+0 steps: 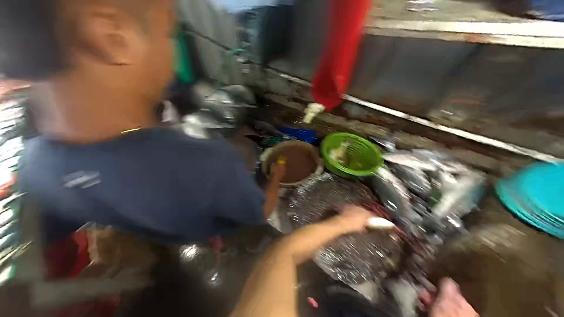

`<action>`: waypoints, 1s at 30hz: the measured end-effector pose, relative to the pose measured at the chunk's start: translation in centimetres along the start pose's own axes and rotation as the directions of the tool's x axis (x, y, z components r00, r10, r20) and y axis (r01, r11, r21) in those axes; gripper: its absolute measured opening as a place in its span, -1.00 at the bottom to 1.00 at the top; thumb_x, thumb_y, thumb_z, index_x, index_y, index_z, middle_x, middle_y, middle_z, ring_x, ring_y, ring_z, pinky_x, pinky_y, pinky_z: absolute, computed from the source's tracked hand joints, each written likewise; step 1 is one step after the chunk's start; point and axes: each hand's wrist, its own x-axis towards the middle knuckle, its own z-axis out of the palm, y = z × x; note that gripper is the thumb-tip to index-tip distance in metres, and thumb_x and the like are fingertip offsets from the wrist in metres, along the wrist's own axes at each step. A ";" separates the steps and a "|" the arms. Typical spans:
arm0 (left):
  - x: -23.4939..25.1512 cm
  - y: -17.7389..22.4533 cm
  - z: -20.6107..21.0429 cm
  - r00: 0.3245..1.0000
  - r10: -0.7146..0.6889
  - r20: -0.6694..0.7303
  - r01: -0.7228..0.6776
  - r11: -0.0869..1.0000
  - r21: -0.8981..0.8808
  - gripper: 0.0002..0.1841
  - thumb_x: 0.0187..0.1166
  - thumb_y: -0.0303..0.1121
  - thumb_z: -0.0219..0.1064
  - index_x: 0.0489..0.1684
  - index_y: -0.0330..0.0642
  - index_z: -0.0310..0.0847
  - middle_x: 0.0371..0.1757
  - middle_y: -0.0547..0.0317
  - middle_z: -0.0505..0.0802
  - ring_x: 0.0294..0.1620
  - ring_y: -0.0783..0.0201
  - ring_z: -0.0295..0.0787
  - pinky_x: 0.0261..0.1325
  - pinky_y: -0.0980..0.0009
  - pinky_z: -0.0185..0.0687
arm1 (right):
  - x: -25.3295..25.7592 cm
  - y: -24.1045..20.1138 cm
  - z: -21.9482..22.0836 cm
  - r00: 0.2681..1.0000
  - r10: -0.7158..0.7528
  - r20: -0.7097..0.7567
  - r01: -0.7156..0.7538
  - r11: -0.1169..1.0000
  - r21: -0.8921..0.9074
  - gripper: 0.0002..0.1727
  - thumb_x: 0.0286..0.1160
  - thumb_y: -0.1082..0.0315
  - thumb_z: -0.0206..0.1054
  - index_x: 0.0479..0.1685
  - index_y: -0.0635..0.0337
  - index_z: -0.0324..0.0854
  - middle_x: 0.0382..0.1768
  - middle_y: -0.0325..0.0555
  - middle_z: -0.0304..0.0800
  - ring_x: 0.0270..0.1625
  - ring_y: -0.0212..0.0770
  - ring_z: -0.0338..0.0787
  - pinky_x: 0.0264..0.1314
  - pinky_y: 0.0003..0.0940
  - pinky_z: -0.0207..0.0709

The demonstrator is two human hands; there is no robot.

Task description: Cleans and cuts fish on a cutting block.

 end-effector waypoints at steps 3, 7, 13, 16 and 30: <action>-0.3 1.1 -2.6 0.967 -0.162 0.194 0.126 0.974 0.186 -0.60 0.58 -0.30 0.39 0.35 -0.25 0.69 0.42 -0.28 0.74 0.45 -0.34 0.63 0.37 -0.43 0.50 | 1.5 -2.8 2.4 0.995 0.098 0.031 -0.094 0.989 -0.118 -0.45 0.88 0.06 -0.04 -0.11 0.36 0.70 -0.56 -0.15 0.69 -0.60 -0.27 0.66 -0.51 -0.20 0.65; 3.1 -0.7 2.6 0.988 -0.131 0.085 0.100 0.949 0.298 -0.78 0.50 -0.39 0.41 0.04 -0.21 0.79 0.12 -0.25 0.85 0.17 -0.30 0.79 0.11 -0.36 0.67 | 6.6 -1.4 5.1 0.963 0.238 0.126 -0.226 0.969 -0.102 -0.39 0.90 -0.03 -0.13 -0.30 0.27 0.61 -0.65 -0.14 0.56 -0.64 -0.17 0.62 -0.48 -0.12 0.65; 3.0 0.8 2.6 0.979 -0.175 0.100 0.120 0.906 0.405 -0.74 0.39 -0.26 0.54 -0.19 -0.30 0.78 -0.05 -0.31 0.86 0.05 -0.36 0.81 0.03 -0.37 0.68 | 7.5 2.5 9.5 0.974 0.172 0.148 -0.142 0.971 -0.194 -0.27 0.80 -0.33 -0.19 -0.18 0.11 0.65 -0.56 0.00 0.64 -0.60 -0.04 0.69 -0.55 0.03 0.64; 2.7 0.7 3.2 0.983 -0.158 0.089 0.104 0.894 0.437 -0.73 0.41 -0.24 0.53 -0.23 -0.30 0.77 -0.11 -0.28 0.87 -0.01 -0.34 0.83 -0.04 -0.34 0.70 | 7.7 -0.1 8.9 0.957 0.190 0.218 -0.127 0.953 -0.275 -0.32 0.84 -0.23 -0.10 -0.24 0.18 0.67 -0.49 0.05 0.65 -0.46 0.03 0.71 -0.38 0.13 0.60; 2.2 1.0 4.2 0.983 -0.170 0.063 0.124 0.885 0.448 -0.82 0.48 -0.37 0.44 -0.31 -0.36 0.72 -0.17 -0.31 0.85 -0.06 -0.34 0.83 -0.11 -0.32 0.68 | 8.8 -0.6 8.9 0.966 0.156 0.207 -0.063 0.917 -0.394 -0.38 0.86 -0.09 -0.06 -0.30 0.20 0.72 -0.43 0.03 0.75 -0.26 0.02 0.82 -0.13 0.13 0.67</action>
